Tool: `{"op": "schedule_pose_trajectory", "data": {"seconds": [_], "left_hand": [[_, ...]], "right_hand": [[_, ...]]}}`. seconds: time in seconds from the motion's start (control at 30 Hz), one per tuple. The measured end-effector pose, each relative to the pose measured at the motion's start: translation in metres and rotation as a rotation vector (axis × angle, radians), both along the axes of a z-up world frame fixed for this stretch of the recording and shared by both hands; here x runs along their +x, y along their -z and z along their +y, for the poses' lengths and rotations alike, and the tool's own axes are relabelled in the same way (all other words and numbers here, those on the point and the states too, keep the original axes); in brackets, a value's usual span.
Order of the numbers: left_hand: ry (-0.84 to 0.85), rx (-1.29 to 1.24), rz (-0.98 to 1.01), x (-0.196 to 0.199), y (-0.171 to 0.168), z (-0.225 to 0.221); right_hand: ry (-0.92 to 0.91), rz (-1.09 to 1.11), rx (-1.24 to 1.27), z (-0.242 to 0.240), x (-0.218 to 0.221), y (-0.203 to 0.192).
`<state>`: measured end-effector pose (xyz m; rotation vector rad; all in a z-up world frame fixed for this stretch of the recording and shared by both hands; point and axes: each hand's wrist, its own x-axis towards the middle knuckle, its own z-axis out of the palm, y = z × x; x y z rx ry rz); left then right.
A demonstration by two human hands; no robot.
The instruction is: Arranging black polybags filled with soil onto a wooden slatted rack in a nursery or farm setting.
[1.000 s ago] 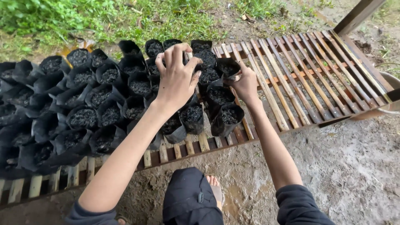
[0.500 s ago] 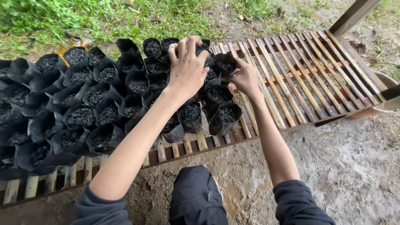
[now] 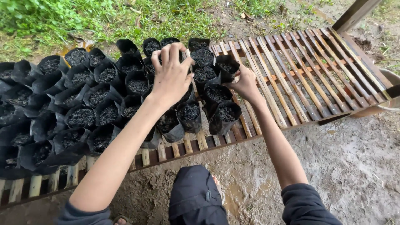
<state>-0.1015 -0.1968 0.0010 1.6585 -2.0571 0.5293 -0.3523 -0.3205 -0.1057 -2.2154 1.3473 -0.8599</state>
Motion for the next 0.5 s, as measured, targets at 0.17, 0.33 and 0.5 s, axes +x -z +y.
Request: {"op": "schedule_pose_trajectory", "data": {"seconds": [0.17, 0.33, 0.5], "left_hand": [[0.018, 0.047, 0.005, 0.016, -0.006, 0.011], [0.023, 0.058, -0.019, 0.024, -0.014, 0.014], [-0.002, 0.007, -0.049, 0.031, -0.020, 0.015]], "right_hand": [[-0.037, -0.058, 0.016, -0.020, -0.003, 0.020], [-0.071, -0.055, -0.112, -0.042, 0.003, 0.040], [-0.113, -0.006, -0.153, -0.018, 0.012, 0.002]]}}
